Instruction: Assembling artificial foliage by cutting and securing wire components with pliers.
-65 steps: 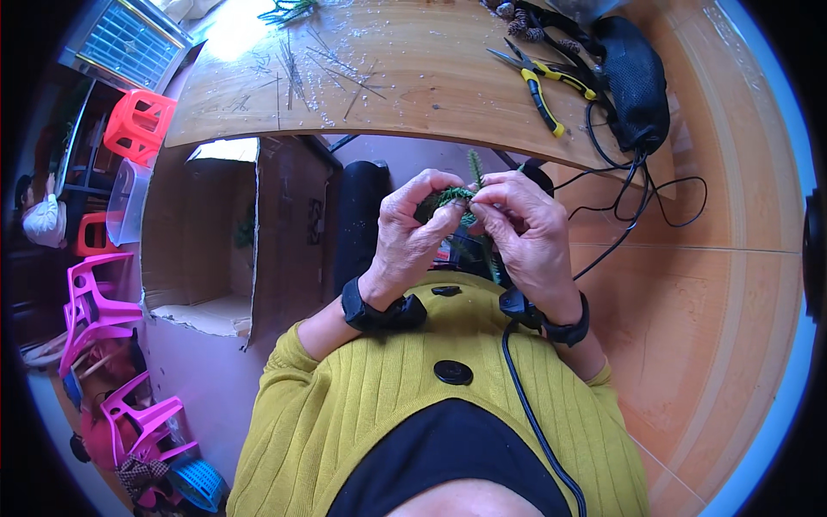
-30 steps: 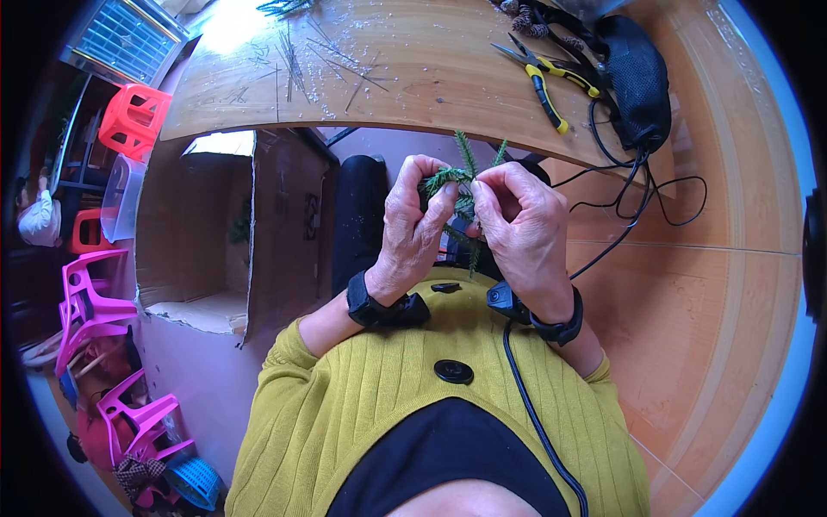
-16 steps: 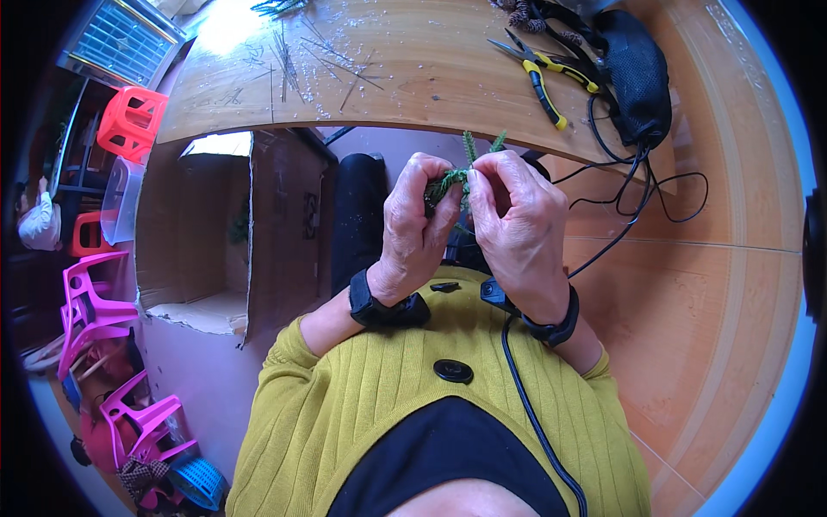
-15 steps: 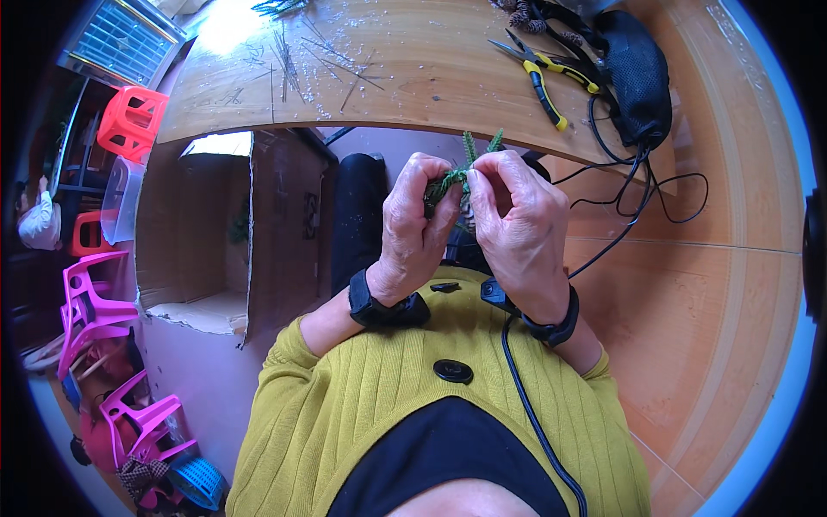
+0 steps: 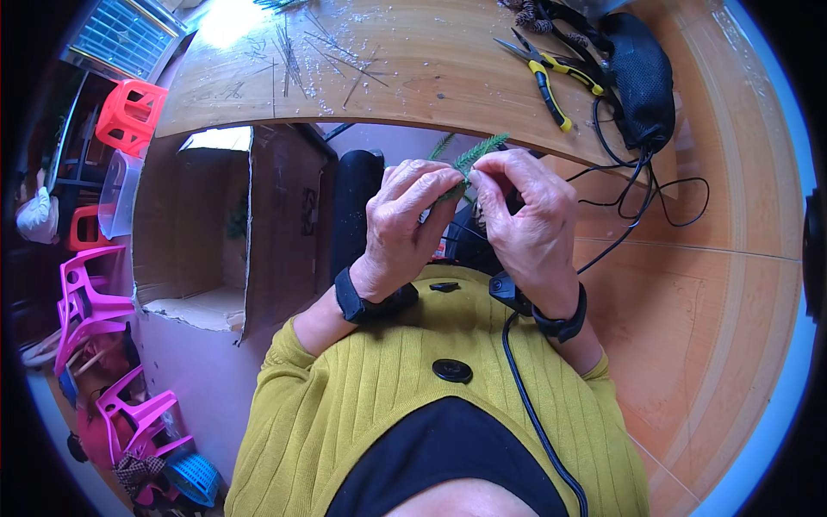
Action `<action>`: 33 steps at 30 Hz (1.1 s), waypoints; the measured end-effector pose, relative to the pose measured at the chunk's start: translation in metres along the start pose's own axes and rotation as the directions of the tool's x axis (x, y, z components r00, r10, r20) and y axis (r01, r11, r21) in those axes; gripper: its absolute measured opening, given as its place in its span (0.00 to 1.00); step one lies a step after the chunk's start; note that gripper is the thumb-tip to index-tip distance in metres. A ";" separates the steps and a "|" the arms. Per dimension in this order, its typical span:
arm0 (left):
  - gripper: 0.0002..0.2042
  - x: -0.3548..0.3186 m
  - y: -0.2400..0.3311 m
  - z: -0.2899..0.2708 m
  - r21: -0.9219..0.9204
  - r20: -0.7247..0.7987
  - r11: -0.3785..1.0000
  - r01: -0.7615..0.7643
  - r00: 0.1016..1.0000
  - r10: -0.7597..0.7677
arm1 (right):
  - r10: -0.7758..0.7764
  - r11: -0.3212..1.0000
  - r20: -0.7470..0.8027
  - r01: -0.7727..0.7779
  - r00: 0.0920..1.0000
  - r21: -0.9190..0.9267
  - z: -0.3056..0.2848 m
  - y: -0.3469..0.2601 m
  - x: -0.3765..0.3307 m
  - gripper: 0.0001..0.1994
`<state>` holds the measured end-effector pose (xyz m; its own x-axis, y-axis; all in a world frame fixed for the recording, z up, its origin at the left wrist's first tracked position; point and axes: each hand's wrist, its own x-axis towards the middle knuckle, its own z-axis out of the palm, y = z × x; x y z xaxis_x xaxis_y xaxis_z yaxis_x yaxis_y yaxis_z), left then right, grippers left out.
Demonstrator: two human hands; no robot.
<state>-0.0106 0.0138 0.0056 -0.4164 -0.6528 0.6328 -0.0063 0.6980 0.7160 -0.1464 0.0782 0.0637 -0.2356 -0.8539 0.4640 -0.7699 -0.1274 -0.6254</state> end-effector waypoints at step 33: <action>0.10 0.004 -0.001 -0.007 -0.209 0.291 0.941 0.266 0.936 -0.200 | -0.059 0.927 0.204 -0.022 0.977 0.376 -0.003 0.033 0.001 0.06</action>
<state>-0.0055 0.0080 0.0097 -0.6528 -0.6647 0.3634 0.0730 0.4222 0.9035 -0.1744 0.0747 0.0453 -0.0636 -0.9299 0.3624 -0.4853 -0.2885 -0.8254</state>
